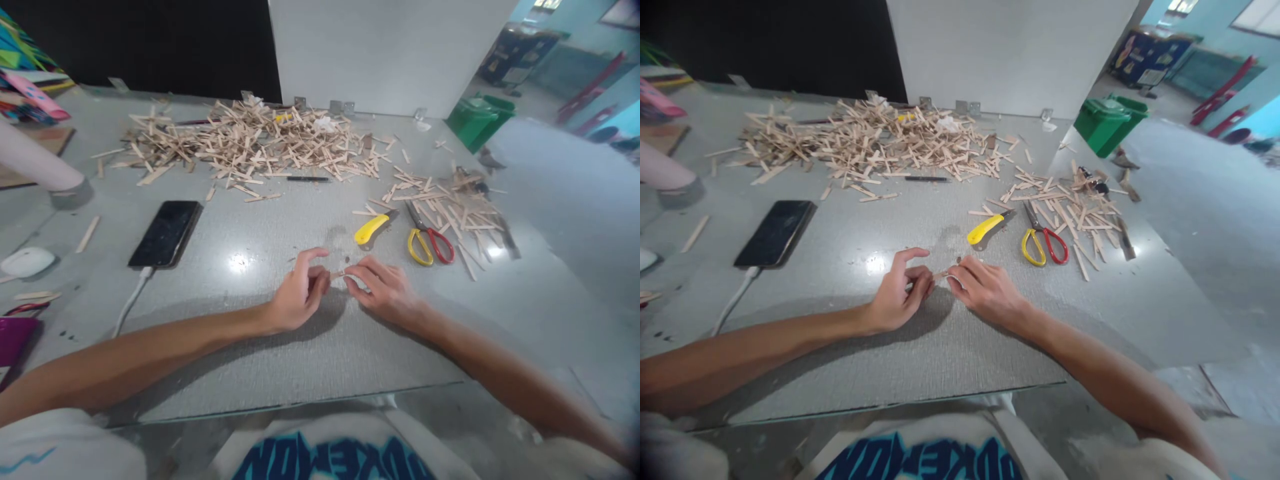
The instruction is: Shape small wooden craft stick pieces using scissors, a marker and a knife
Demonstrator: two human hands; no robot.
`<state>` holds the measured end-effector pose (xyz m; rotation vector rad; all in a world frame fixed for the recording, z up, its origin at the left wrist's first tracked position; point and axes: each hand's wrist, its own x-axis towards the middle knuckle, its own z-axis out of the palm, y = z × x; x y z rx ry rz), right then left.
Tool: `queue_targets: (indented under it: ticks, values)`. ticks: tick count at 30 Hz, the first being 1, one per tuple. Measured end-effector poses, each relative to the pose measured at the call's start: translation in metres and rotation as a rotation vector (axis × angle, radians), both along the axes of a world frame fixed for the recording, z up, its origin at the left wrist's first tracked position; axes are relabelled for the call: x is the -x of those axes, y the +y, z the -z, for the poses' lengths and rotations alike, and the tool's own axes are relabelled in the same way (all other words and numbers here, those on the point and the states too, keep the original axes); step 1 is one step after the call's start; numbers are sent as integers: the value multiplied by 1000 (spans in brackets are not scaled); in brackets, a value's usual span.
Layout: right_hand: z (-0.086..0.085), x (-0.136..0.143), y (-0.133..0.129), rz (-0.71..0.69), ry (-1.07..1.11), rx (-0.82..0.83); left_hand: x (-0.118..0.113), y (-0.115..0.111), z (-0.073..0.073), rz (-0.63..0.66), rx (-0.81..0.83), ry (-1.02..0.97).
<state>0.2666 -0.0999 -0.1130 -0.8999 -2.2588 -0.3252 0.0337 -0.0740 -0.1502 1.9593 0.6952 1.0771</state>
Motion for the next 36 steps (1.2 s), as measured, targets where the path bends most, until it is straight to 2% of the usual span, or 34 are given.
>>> queue_targets:
  ticks: [11,15,19,23,25,28,32,36]
  values:
    - [6,5,1,67,-188,-62,0,-1,4,-13,26,26]
    - [3,0,5,129,-24,39,0,1,2,-41,43,15]
    - [4,-20,16,232,217,154,0,2,-1,-66,84,24]
    - [4,-38,23,308,284,235,0,2,-4,-69,115,35]
    - [2,-41,23,254,276,272,0,3,-3,-69,118,33]
    - [-2,-38,18,86,186,330,0,3,-2,-79,131,25]
    - [-3,-32,13,-104,20,246,0,4,-1,-68,132,25]
    - [-3,-30,12,-141,-36,184,0,2,-3,-62,148,26]
